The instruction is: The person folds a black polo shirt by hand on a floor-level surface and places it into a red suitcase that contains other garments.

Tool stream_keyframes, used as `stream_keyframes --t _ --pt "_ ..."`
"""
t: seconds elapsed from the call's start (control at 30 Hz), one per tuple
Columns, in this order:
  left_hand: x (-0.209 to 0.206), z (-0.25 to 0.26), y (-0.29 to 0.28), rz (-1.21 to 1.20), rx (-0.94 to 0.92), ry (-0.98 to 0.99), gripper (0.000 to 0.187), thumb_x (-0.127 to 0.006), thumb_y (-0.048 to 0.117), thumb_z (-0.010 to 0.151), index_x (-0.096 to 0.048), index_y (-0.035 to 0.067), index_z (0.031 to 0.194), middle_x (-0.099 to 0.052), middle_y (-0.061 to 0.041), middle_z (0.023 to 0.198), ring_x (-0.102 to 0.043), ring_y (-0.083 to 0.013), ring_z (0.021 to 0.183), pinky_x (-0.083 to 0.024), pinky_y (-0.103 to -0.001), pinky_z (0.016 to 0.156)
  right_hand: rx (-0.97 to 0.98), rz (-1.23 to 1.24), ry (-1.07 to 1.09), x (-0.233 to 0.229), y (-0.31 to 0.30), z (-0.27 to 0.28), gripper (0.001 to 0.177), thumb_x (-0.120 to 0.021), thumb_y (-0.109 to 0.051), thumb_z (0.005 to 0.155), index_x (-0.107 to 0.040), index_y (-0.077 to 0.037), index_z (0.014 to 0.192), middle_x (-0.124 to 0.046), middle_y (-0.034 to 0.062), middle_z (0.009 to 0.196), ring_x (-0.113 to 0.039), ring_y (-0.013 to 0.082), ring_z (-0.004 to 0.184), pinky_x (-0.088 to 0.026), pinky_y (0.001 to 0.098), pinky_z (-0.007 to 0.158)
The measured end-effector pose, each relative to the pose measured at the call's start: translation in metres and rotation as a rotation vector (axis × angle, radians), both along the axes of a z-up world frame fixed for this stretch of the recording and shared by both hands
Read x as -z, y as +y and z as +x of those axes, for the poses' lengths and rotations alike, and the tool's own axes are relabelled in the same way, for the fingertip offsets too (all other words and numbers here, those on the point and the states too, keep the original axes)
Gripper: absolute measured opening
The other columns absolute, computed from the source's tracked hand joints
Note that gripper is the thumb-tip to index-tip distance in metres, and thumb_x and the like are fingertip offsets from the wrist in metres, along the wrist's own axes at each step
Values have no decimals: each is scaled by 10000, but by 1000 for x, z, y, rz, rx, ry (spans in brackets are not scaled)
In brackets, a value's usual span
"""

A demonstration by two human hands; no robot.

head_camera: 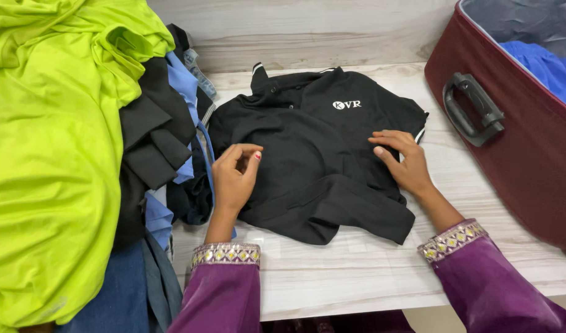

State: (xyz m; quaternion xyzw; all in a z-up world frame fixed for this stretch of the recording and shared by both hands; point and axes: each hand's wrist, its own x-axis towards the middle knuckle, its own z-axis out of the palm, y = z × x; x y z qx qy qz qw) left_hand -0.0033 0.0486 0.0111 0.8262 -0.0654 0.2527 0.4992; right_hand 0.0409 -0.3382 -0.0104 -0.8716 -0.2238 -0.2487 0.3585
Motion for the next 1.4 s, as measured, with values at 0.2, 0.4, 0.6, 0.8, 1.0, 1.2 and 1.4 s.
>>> stream_keyframes --t 0.2,0.4,0.6,0.8,1.0,1.2,1.4 --pt "-25 -49 17 369 243 645 451 -937 369 656 -737 72 930 -672 -62 788 -594 -157 682 -445 -286 633 -132 225 649 -3 -42 -24 315 -808 -313 859 -813 -78 1069 -751 80 1007 -674 252 977 -527 400 882" --pt "-19 -64 15 548 299 298 1122 -1006 382 377 -612 249 1420 -511 -88 1268 -455 -306 1223 -340 -440 1005 -502 -291 499 -25 -30 -61 1216 -1028 -373 402 -556 -180 1506 -414 93 1587 -332 347 1444 -274 512 1115" --pt "32 -8 -16 625 -12 152 726 -854 362 775 -557 215 1420 -476 -160 1386 -394 -381 1308 -294 -534 1094 -110 -388 334 -14 22 -42 805 -913 -285 711 -557 -268 1433 -415 53 1578 -381 323 1438 -306 487 1182" --pt "78 53 0 372 -215 -106 561 -643 -77 841 -586 103 1370 -536 -157 1459 -506 -349 1359 -403 -404 1165 -24 -57 218 -9 34 -7 766 -815 -36 712 -554 -139 1425 -545 86 1454 -529 289 1336 -446 395 1107" --pt "69 44 11 292 -252 1 263 -780 16 798 -717 92 1042 -625 -113 1129 -552 -339 1116 -451 -421 983 80 -61 238 -1 21 -6 538 -790 75 660 -696 -84 1166 -661 60 1221 -599 256 1181 -495 363 1016" --pt "52 41 9 66 10 -98 144 -720 51 873 -597 28 944 -595 -128 988 -583 -251 964 -484 -369 865 -5 297 449 15 -9 17 374 -589 129 853 -693 -56 1160 -706 46 995 -648 126 926 -507 264 843" --pt "24 59 27 -270 -75 -56 123 -541 41 1004 -420 19 1002 -484 -119 841 -495 -192 738 -425 -343 690 23 661 124 -23 -31 39 154 -627 103 988 -654 -10 1090 -634 -17 962 -538 58 831 -434 212 704"
